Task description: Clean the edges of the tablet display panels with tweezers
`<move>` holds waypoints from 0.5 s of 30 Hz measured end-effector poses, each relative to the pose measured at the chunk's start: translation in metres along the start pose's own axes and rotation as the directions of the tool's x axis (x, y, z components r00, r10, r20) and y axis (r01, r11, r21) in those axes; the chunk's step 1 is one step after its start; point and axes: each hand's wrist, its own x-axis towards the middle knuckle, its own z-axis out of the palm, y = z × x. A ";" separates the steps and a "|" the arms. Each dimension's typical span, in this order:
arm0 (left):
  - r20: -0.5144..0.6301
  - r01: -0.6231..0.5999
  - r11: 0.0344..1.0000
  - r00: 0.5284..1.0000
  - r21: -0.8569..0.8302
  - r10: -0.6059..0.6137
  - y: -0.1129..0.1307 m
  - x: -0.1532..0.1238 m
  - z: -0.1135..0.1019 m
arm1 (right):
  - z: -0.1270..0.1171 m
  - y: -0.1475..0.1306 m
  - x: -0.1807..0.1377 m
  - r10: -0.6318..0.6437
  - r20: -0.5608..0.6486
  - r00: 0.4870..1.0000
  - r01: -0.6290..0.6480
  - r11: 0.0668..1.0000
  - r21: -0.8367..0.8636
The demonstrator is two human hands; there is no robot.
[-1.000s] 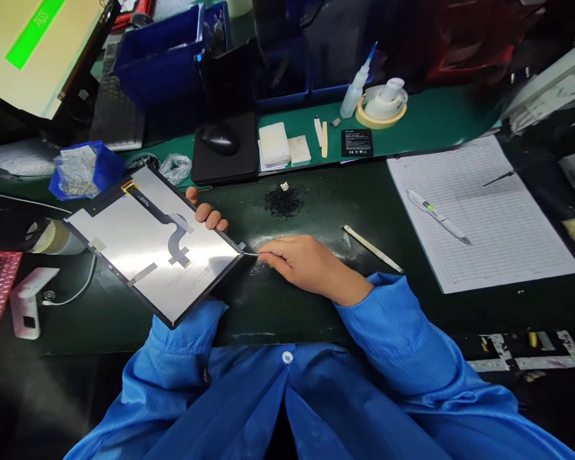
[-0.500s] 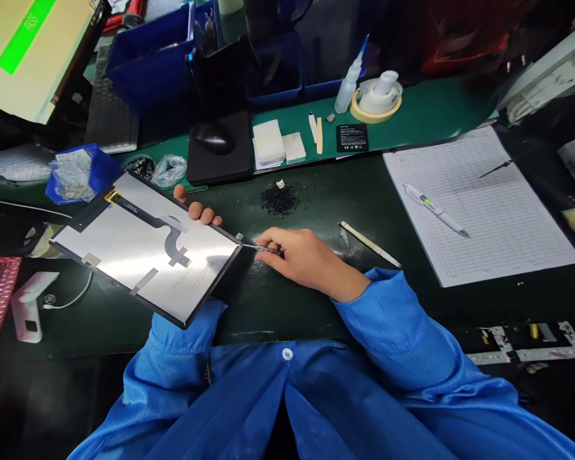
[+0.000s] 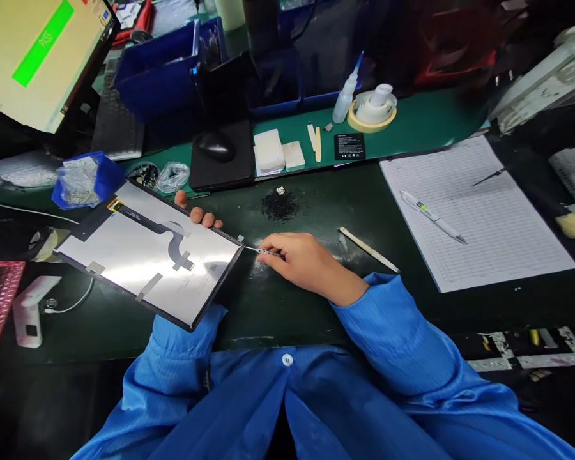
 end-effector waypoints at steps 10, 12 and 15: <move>-0.066 0.021 0.993 0.998 0.117 -0.014 -0.001 -0.004 0.011 | -0.006 -0.001 0.005 -0.027 -0.062 0.998 0.023 0.998 -0.057; -0.034 0.085 0.992 0.996 0.097 -0.082 -0.003 -0.006 0.013 | -0.007 0.000 0.005 -0.023 -0.098 0.995 0.017 0.998 -0.065; -0.052 0.177 0.979 0.984 0.104 -0.172 -0.005 -0.011 0.020 | -0.010 0.004 0.006 -0.011 -0.134 0.991 0.000 0.996 -0.085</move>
